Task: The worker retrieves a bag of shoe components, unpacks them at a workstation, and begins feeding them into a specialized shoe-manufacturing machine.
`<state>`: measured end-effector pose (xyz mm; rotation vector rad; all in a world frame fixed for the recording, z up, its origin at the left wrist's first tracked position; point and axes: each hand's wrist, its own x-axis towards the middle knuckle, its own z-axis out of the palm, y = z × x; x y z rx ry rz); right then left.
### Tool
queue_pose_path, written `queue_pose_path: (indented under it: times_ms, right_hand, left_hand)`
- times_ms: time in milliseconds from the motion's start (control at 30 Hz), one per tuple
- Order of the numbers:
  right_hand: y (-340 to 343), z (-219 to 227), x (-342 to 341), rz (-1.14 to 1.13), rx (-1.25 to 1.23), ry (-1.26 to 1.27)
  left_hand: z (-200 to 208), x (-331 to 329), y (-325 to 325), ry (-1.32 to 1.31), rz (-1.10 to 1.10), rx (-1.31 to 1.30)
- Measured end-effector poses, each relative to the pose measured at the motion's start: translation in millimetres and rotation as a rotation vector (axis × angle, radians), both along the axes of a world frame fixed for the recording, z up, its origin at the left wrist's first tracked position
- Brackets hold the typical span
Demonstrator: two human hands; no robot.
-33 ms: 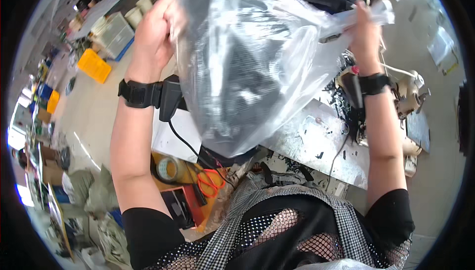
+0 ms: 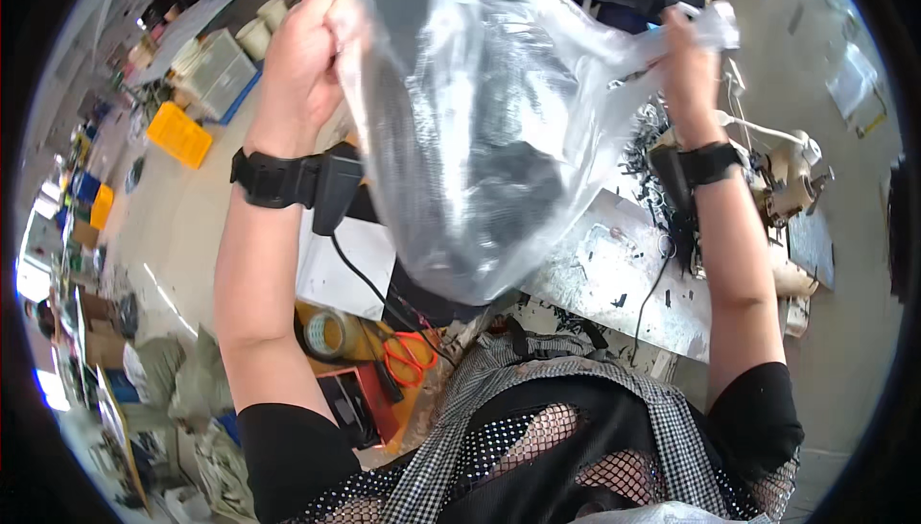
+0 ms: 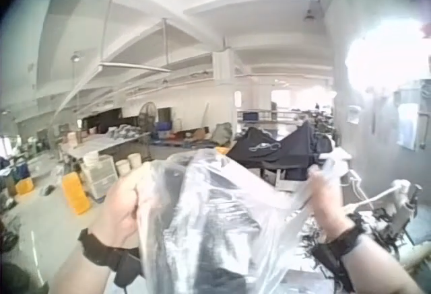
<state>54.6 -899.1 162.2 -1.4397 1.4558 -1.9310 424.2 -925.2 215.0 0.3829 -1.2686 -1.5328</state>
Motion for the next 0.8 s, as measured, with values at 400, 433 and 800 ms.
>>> queue_pose_path:
  times_ms: [400,433,800]
  right_hand:
    - [29.6,-21.8,3.8,0.302,0.177,0.205]
    - [39.1,-3.4,18.8,0.481,0.145,0.145]
    - [22.7,-2.6,60.2,0.487,0.342,0.127]
  left_hand:
    - [-4.3,-152.6,-16.9,-0.367,-0.276,-0.190]
    - [-7.8,-162.2,-16.6,-0.366,-0.351,-0.159]
    - [-73.9,-57.4,-51.8,-0.839,-0.106,-0.256]
